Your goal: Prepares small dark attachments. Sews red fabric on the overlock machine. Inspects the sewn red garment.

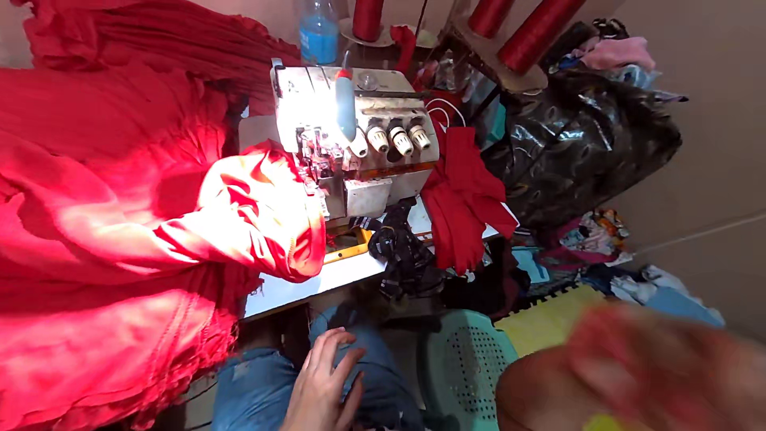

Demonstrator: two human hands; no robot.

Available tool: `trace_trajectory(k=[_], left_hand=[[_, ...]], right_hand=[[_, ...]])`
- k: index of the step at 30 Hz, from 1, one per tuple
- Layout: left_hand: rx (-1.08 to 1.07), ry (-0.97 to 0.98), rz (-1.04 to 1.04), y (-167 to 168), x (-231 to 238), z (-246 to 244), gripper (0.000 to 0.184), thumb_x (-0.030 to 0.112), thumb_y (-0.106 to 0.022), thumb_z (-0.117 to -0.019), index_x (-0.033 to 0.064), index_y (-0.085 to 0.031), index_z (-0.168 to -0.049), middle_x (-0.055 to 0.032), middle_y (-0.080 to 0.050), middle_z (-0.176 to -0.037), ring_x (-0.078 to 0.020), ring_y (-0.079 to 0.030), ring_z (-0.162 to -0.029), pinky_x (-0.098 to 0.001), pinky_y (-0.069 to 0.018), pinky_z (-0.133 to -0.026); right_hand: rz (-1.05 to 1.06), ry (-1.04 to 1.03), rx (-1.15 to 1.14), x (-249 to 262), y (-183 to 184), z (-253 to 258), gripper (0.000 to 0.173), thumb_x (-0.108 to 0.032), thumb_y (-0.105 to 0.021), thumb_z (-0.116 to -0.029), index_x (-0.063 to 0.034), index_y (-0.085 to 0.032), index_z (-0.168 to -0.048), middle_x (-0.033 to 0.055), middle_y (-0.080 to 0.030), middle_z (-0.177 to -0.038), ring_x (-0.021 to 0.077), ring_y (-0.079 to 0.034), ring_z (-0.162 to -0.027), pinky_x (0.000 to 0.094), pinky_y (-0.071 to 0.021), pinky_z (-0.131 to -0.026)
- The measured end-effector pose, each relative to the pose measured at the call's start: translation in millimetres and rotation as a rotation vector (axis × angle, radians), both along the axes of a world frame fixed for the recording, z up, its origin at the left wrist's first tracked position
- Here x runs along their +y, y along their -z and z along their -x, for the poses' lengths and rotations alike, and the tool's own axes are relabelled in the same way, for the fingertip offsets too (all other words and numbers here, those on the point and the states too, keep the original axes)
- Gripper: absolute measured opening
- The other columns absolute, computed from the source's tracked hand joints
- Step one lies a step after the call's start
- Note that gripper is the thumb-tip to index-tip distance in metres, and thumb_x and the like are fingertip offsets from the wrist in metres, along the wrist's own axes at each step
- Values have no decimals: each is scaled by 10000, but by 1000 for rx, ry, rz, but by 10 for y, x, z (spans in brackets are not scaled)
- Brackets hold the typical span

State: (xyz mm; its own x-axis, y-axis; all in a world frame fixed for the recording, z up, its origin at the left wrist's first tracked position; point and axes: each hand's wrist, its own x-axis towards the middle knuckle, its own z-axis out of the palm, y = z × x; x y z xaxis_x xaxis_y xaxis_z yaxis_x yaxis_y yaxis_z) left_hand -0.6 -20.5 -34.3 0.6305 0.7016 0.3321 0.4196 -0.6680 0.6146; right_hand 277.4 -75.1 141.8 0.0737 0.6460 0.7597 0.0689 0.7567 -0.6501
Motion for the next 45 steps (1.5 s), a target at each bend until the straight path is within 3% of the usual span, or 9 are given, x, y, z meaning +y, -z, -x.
trace_trajectory(k=[2,7,15,20,27,34,38,41,45], left_hand=[[25,42,73,40,-9,2,196,162,-674,-895,38,-759,-1022,-201,-701,-1141,-397,-659,-1117,-523,-550,-918],[120,192,423,156,48,-104,235,125,-691,-896,-18,-746,-1075,-238,-674,-1188,-437,-631,-1152,-581,-520,-953],[57,156,832,343,410,-682,395,117,-619,-998,-84,-571,-1335,-266,-557,-1388,-340,-591,-1259,-446,-507,-1041],[-338,-172,1002,539,471,-1159,385,-15,-579,-952,-157,-524,-1305,-261,-635,-1231,-242,-643,-1139,-372,-510,-1013],[-626,-250,1099,589,460,-1607,504,-19,-660,-958,-155,-440,-1391,-241,-575,-1346,-161,-585,-1221,-264,-472,-1052],[-497,-313,971,459,463,-1466,402,-81,-679,-870,-168,-550,-1240,-213,-660,-1152,-145,-643,-1061,-293,-519,-961],[-527,-242,1063,444,456,-1594,486,-69,-668,-902,-162,-474,-1337,-231,-607,-1253,-153,-599,-1140,-274,-489,-999],[-267,-255,1089,413,512,-1787,544,196,-670,-1000,-66,-480,-1438,-209,-542,-1453,-232,-493,-1381,-378,-379,-1163],[-245,-342,1127,423,438,-1871,607,289,-632,-1026,-66,-428,-1474,-244,-487,-1498,-302,-433,-1436,-438,-327,-1198]], right_hand=[[97,153,-159,489,507,-343,229,-354,-555,-1038,-243,-754,-1067,-103,-754,-984,20,-708,-870,211,-599,-776],[642,344,-738,1204,1161,-681,177,40,-578,-923,35,-749,-967,169,-722,-1072,248,-697,-1001,426,-558,-892],[851,291,-1212,1307,1129,-573,200,-156,-633,-1008,-14,-738,-1103,187,-675,-1213,364,-601,-1202,551,-437,-1011],[847,222,-1158,1330,1151,-564,260,-68,-515,-1038,-2,-711,-1194,209,-663,-1246,380,-582,-1239,557,-416,-1048],[938,204,-1162,1570,1084,-577,237,-66,-571,-1019,27,-664,-1215,223,-668,-1142,392,-596,-1164,543,-458,-1007],[1047,153,-1252,1735,1012,-595,234,-65,-510,-1039,57,-648,-1183,253,-638,-1196,413,-549,-1233,552,-408,-1053],[1129,255,-1335,1701,954,-380,269,-34,-542,-1006,30,-627,-1254,250,-609,-1289,420,-534,-1284,595,-404,-1041],[1168,288,-1383,1677,871,-284,316,-28,-535,-1003,0,-603,-1311,227,-622,-1302,392,-561,-1270,591,-402,-1038],[1182,249,-1384,1694,829,-261,323,-34,-511,-1010,-37,-606,-1318,214,-630,-1299,377,-560,-1273,603,-358,-1068]])
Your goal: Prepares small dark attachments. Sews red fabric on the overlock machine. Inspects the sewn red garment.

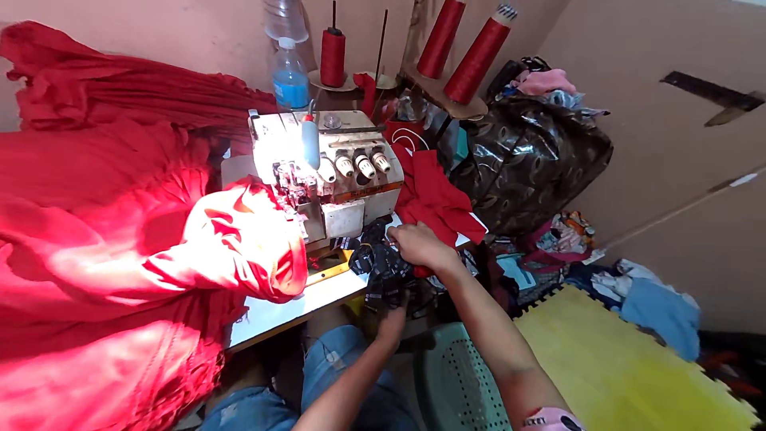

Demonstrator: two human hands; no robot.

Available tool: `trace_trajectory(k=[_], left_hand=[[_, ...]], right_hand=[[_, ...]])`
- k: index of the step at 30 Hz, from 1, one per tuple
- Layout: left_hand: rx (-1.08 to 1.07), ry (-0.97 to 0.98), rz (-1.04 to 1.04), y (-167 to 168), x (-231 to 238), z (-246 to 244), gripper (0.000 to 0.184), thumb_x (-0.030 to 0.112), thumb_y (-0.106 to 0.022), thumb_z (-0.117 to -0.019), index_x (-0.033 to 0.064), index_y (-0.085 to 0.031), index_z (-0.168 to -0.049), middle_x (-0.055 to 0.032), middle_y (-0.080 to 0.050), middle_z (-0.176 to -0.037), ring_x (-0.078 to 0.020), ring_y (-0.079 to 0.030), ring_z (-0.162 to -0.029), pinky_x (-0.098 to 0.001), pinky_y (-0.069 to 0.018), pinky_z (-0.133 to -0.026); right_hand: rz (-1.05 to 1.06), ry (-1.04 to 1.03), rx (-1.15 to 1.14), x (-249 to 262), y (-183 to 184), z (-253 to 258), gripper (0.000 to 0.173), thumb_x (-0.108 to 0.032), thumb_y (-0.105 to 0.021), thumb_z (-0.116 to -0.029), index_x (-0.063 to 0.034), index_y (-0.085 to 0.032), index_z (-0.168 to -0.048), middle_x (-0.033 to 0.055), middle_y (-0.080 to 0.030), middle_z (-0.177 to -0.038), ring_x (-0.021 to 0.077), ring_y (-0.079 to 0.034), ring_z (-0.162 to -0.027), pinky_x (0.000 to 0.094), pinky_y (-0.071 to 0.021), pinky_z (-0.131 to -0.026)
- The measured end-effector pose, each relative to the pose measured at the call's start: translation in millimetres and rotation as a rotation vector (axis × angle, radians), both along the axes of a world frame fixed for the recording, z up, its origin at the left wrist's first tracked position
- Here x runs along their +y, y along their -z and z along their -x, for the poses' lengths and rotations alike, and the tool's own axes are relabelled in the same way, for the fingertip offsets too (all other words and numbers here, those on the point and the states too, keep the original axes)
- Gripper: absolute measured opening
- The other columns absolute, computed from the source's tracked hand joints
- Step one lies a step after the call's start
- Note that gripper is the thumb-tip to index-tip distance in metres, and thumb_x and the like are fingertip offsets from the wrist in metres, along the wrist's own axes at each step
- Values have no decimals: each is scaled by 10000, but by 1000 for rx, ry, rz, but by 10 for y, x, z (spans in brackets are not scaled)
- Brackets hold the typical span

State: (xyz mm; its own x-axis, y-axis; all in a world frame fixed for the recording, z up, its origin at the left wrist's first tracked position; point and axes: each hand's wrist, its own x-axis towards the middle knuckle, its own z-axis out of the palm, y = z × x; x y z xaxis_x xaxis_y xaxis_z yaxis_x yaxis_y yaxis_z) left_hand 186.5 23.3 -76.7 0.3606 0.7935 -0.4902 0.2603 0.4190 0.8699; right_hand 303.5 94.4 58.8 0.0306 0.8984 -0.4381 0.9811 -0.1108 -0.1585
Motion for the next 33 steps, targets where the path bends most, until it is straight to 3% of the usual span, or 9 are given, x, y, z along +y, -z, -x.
trace_trajectory(k=[5,7,9,11,15,19,24,29,33], left_hand=[[-150,-47,-110,-20,-156,240,440,112,-699,-963,-125,-557,-1306,-234,-651,-1258,-207,-630,-1194,-334,-482,-1056],[-258,6,-104,-89,-232,413,289,89,-664,-974,-115,-627,-1175,-163,-703,-1074,-126,-675,-1003,-301,-538,-939],[-333,57,-127,-171,-331,546,153,95,-624,-982,-54,-647,-1006,-30,-660,-859,-40,-628,-798,-242,-534,-790],[-401,63,-152,-265,-424,639,92,74,-627,-963,-14,-648,-951,31,-651,-803,-4,-626,-745,-209,-542,-753],[-482,-30,-169,-470,-538,702,100,-1,-677,-893,-9,-627,-979,25,-682,-842,-9,-668,-760,-202,-577,-750],[-584,-76,-452,-567,-465,728,227,-28,-690,-858,49,-508,-970,33,-684,-899,-3,-687,-809,-200,-594,-749],[-594,37,-536,-776,-100,971,128,-60,-623,-871,26,-647,-962,63,-689,-923,23,-664,-822,-176,-577,-766],[-488,255,-495,-930,220,1201,295,-12,-618,-905,-79,-642,-1191,-97,-648,-1232,-42,-679,-965,-212,-585,-846],[-547,401,-436,-1007,398,1369,431,-59,-683,-864,-78,-558,-1276,-76,-608,-1295,-47,-697,-953,-228,-611,-834]], right_hand=[[20,5,9,-1,-59,14,330,-100,-464,-1043,-61,-651,-1312,205,-652,-1285,363,-568,-1262,607,-310,-1089],[29,19,-10,6,-66,55,327,-136,-456,-1056,-50,-646,-1308,210,-652,-1278,365,-571,-1257,600,-309,-1093],[56,34,-16,1,-62,71,339,-142,-453,-1061,-34,-619,-1337,223,-634,-1303,378,-558,-1277,602,-311,-1103],[71,62,-20,-25,-74,53,342,-134,-482,-1051,-3,-606,-1341,242,-624,-1310,399,-553,-1281,607,-322,-1105],[91,155,-63,-66,-161,2,295,-159,-537,-1036,17,-651,-1243,242,-641,-1272,408,-570,-1249,623,-362,-1061],[66,196,-79,-53,-205,-55,251,-153,-565,-1023,-1,-671,-1192,242,-669,-1194,409,-599,-1191,621,-389,-1025],[-130,169,30,-64,-153,-134,211,-127,-582,-1015,-1,-694,-1141,232,-691,-1125,404,-626,-1139,621,-409,-1012],[-244,256,62,-184,-102,-121,211,-67,-549,-1014,3,-686,-1158,229,-684,-1177,409,-619,-1171,629,-411,-1010],[-364,270,147,-435,-124,-183,260,-69,-457,-1048,40,-652,-1181,273,-663,-1157,445,-620,-1154,641,-431,-978]])
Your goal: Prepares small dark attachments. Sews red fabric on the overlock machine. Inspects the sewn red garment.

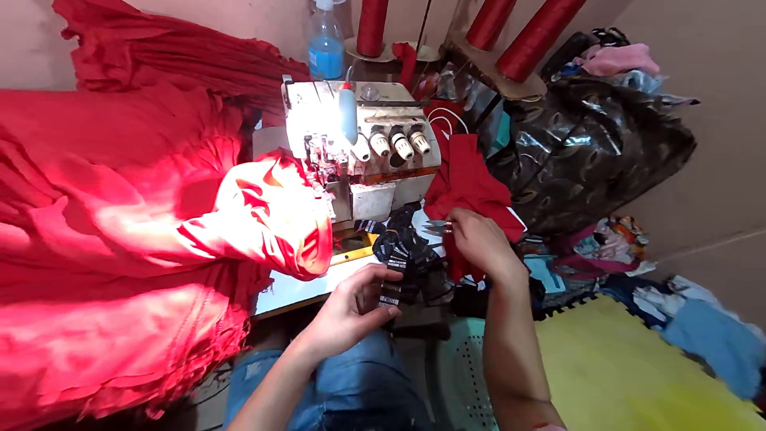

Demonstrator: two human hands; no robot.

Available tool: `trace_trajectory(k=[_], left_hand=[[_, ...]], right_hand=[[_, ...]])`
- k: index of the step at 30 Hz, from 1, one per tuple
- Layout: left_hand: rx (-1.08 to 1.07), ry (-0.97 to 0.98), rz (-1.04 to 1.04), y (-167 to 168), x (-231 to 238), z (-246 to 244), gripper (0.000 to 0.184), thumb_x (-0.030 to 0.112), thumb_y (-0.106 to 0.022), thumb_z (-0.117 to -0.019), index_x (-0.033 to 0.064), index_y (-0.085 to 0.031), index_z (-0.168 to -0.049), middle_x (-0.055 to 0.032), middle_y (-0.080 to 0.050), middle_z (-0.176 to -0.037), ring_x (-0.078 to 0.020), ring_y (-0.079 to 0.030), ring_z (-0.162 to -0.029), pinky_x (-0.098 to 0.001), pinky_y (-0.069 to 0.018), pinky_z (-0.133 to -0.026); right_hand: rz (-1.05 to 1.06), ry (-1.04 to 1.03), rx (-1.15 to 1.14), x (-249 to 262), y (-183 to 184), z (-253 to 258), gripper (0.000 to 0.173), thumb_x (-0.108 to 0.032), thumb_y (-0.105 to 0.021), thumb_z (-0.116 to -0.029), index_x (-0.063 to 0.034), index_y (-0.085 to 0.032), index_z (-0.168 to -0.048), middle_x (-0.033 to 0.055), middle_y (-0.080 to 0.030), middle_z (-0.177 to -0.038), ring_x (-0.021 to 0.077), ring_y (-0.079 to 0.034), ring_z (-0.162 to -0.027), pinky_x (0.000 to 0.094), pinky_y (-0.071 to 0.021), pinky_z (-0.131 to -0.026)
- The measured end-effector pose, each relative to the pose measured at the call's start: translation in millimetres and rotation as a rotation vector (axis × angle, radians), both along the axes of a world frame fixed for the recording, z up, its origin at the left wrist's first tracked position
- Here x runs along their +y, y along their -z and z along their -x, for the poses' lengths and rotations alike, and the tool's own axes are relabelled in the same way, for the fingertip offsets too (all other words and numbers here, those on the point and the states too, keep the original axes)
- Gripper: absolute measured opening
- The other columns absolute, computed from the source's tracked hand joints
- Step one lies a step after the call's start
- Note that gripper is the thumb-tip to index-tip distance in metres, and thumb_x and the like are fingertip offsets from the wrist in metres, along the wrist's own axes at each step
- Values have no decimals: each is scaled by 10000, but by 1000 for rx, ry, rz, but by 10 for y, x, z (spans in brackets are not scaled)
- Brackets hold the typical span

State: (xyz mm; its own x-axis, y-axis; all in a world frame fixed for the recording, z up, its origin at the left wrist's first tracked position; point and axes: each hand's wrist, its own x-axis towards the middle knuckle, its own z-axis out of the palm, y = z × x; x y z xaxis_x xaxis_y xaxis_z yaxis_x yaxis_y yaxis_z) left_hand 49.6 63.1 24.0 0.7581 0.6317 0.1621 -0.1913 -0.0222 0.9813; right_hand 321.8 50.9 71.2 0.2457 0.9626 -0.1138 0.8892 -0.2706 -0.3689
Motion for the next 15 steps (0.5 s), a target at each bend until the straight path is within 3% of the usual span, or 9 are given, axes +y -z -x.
trace_trajectory(k=[2,4,5,7,9,11,13,15], left_hand=[[17,61,-12,-23,92,81,532,-65,-708,-856,-64,-514,-1352,-60,-606,-1332,-26,-697,-937,-208,-606,-825],[45,120,12,-58,176,149,636,-63,-716,-852,-27,-455,-1431,-45,-595,-1376,-33,-713,-900,-213,-621,-793],[60,138,41,-84,202,171,649,-61,-710,-851,-9,-441,-1439,-30,-589,-1370,-33,-713,-856,-213,-626,-756],[79,156,121,-118,229,185,556,-63,-689,-851,33,-462,-1348,11,-618,-1249,-50,-715,-810,-237,-639,-722],[102,177,183,-101,235,178,434,-53,-654,-886,62,-459,-1257,48,-658,-1080,-57,-720,-816,-250,-636,-743],[164,165,248,-82,220,176,324,-47,-559,-942,80,-453,-1220,76,-675,-949,-27,-696,-795,-214,-603,-731],[297,55,278,-123,182,174,266,-21,-430,-989,82,-445,-1233,85,-590,-884,28,-564,-671,-145,-486,-603],[403,-92,179,-133,136,157,303,17,-382,-999,40,-465,-1290,60,-550,-881,35,-460,-596,-137,-388,-522]], right_hand=[[-175,-94,185,-178,129,-39,321,-166,-414,-1079,50,-619,-1198,235,-666,-1061,367,-657,-1022,570,-496,-895],[-288,-189,405,-344,298,60,394,-293,-513,-1051,37,-594,-1252,107,-665,-941,155,-635,-824,355,-542,-760],[-329,-238,525,-413,389,156,426,-306,-582,-1013,41,-579,-1260,39,-623,-879,57,-564,-741,251,-497,-685],[-409,-328,684,-498,561,381,493,-294,-687,-948,39,-569,-1293,-22,-591,-848,-36,-494,-702,150,-439,-643],[-511,-381,720,-477,700,608,476,-185,-717,-919,53,-600,-1314,19,-636,-885,-32,-519,-733,131,-444,-674],[-586,-422,708,-383,779,740,297,-86,-672,-923,60,-683,-1181,88,-714,-971,-13,-597,-787,124,-495,-733],[-596,-425,665,-279,755,771,164,-72,-629,-930,43,-721,-1002,97,-700,-906,1,-593,-761,119,-480,-712],[-534,-450,618,-212,679,739,175,-118,-623,-938,33,-711,-939,92,-670,-855,28,-571,-734,145,-463,-684]])
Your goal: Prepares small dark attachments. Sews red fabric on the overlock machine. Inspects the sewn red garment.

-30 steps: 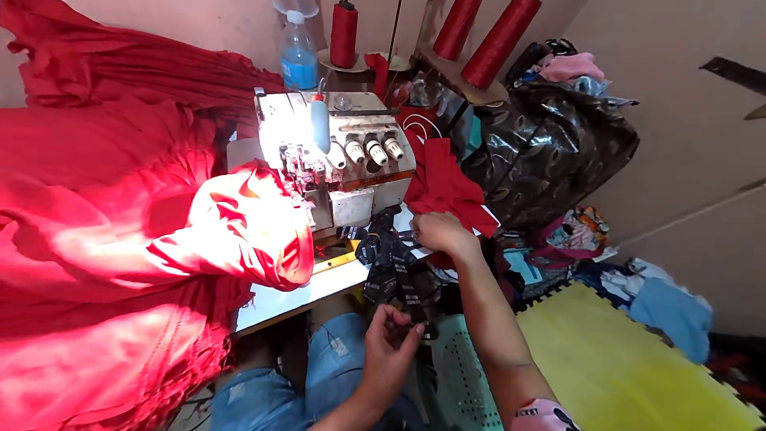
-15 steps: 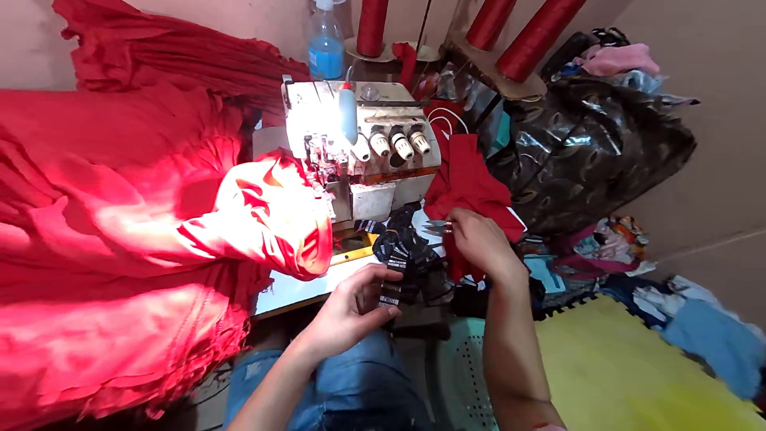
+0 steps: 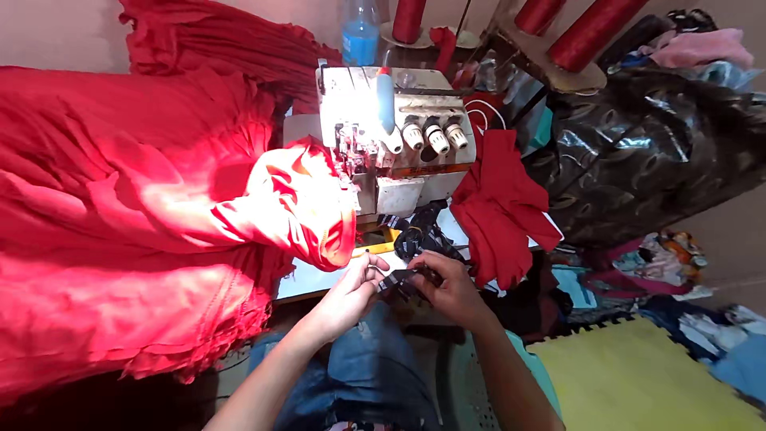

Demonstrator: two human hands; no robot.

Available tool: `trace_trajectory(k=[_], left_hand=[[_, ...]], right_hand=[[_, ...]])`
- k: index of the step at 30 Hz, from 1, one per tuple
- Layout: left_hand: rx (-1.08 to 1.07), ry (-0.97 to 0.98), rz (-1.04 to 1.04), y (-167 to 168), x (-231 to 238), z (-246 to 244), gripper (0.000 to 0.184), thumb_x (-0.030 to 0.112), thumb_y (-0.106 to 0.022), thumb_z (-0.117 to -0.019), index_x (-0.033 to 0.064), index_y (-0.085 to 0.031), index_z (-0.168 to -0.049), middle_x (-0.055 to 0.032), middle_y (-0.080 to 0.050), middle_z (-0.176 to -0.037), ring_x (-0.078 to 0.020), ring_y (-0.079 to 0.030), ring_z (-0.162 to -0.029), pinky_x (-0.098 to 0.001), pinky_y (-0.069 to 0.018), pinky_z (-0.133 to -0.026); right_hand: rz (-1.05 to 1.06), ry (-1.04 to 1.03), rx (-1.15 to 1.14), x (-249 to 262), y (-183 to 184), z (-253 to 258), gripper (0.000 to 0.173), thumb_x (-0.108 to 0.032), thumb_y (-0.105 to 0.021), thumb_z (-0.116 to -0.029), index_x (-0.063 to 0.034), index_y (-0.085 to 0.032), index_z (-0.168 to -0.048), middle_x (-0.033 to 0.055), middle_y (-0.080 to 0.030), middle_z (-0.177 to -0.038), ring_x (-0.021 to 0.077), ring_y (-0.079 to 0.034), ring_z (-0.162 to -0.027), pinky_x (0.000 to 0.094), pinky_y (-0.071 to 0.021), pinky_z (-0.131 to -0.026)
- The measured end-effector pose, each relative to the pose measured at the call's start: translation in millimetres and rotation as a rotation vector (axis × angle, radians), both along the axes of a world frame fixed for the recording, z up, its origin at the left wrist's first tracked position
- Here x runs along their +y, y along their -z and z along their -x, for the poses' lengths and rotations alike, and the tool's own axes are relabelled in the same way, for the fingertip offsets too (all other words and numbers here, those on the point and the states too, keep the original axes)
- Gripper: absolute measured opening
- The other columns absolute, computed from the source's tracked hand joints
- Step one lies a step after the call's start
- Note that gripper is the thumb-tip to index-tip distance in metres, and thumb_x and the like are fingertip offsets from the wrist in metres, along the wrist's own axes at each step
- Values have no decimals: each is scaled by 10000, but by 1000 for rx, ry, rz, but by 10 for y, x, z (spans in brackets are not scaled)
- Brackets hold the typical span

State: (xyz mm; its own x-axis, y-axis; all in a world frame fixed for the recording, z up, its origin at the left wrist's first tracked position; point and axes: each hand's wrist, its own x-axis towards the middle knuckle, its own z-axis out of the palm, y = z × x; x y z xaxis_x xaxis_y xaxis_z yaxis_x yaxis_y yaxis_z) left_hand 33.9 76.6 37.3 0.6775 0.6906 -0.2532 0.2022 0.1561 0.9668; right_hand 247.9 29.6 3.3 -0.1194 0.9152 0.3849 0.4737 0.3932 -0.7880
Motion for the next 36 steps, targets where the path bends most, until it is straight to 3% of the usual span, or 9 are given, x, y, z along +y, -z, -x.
trace_trajectory(k=[4,7,9,12,15,17,20,28,36], left_hand=[[114,79,-406,27,-54,14,348,279,-497,-1042,-8,-550,-1230,-82,-596,-1022,-57,-575,-769,-227,-501,-698],[158,70,-605,67,-57,-16,336,248,-457,-1070,-38,-634,-1077,-161,-619,-991,-202,-608,-903,-345,-500,-823],[135,93,-617,79,-2,-1,352,221,-440,-1069,-23,-687,-1014,-137,-615,-994,-179,-593,-971,-319,-471,-885],[31,156,-452,68,98,56,290,164,-511,-1033,-49,-705,-1068,-55,-658,-891,-52,-583,-849,-224,-461,-797],[-248,168,-82,36,150,81,441,36,-587,-973,0,-474,-1398,86,-683,-877,15,-667,-780,-173,-574,-747],[-391,161,29,33,170,112,406,-18,-592,-953,93,-457,-1320,90,-707,-944,-43,-712,-842,-233,-612,-774],[-403,148,-40,1,210,153,275,-17,-579,-956,124,-581,-1192,123,-698,-987,-11,-696,-827,-208,-610,-743],[-303,275,-169,-20,295,244,541,-12,-708,-892,-12,-542,-1407,-2,-603,-1384,42,-669,-882,-151,-588,-774],[-210,311,-215,-57,266,264,553,-8,-730,-858,-6,-566,-1386,-29,-600,-1349,64,-615,-803,-118,-549,-703]], right_hand=[[108,-123,-82,133,-167,-109,251,-211,-626,-950,14,-664,-846,57,-606,-774,38,-513,-690,185,-413,-634],[165,-165,-106,245,-257,-194,277,-226,-606,-947,-17,-611,-766,-3,-526,-700,8,-442,-640,182,-352,-595],[182,-182,-122,309,-279,-231,269,-218,-596,-941,-38,-589,-741,-31,-492,-672,-6,-419,-623,181,-330,-585],[192,-152,-70,325,-247,-189,236,-196,-585,-946,-31,-618,-782,-31,-518,-702,-18,-438,-646,169,-346,-600],[175,-64,70,210,-205,-144,438,-369,-536,-1040,40,-578,-1191,-2,-632,-903,-22,-586,-814,181,-507,-754],[139,-55,169,79,-169,-129,636,-521,-417,-1065,54,-475,-1330,-19,-601,-998,-45,-569,-891,171,-505,-812],[189,-107,286,-170,-100,-84,462,-469,-392,-1087,-53,-555,-1205,-114,-560,-939,-104,-499,-783,111,-443,-696],[637,-445,661,-458,83,63,215,-316,-487,-1079,-157,-629,-1097,-166,-519,-719,-110,-419,-557,72,-334,-486],[719,-448,743,-289,27,177,182,-243,-497,-1057,-164,-655,-1015,-169,-530,-657,-103,-401,-506,83,-300,-446]])
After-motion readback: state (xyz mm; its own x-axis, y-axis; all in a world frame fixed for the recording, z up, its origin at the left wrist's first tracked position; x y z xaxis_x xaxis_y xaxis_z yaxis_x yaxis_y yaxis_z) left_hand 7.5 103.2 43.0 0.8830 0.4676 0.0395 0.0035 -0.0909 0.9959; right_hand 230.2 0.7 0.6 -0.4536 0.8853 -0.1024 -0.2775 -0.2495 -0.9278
